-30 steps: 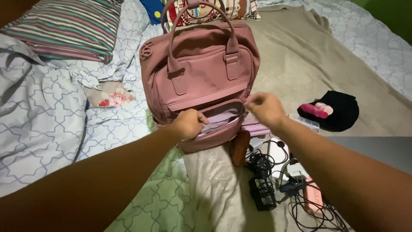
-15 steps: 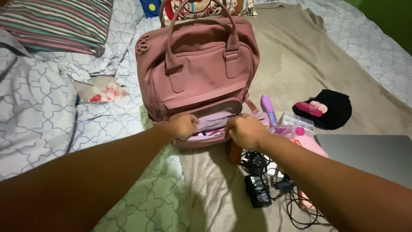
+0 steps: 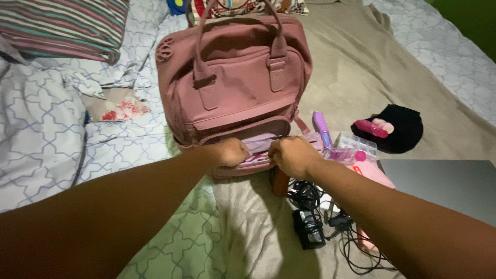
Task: The person kneels on a bed and packs a pink backpack. They open the zippers, place a cable, a laptop, pouches, a hairbrush and small personal items into the compartments, then zip the pockets closed and lift the packed backpack.
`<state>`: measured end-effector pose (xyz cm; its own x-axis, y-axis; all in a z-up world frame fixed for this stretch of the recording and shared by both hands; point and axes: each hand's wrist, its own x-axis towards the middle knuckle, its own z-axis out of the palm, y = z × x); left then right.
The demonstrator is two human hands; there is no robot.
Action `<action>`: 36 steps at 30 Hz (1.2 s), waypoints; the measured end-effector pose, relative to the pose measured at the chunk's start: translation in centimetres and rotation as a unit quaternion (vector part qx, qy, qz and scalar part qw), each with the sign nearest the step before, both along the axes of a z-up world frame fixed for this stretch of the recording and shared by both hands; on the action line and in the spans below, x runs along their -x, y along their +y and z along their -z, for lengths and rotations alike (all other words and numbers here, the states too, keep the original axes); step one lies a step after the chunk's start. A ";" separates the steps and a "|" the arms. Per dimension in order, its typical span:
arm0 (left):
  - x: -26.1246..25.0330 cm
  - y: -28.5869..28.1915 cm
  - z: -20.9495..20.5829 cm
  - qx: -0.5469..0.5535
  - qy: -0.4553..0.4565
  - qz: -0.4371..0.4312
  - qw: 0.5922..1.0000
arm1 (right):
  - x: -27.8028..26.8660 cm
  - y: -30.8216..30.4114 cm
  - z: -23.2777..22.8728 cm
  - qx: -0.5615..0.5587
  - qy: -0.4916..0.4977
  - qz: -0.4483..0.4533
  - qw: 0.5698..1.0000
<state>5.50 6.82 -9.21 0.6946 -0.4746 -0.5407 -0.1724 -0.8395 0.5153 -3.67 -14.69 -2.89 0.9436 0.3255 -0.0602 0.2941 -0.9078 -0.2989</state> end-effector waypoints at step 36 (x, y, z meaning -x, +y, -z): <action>6.1 -1.7 -8.1 0.067 -0.208 0.034 0.975 | 1.1 -0.7 -1.2 -0.069 -0.056 0.043 0.995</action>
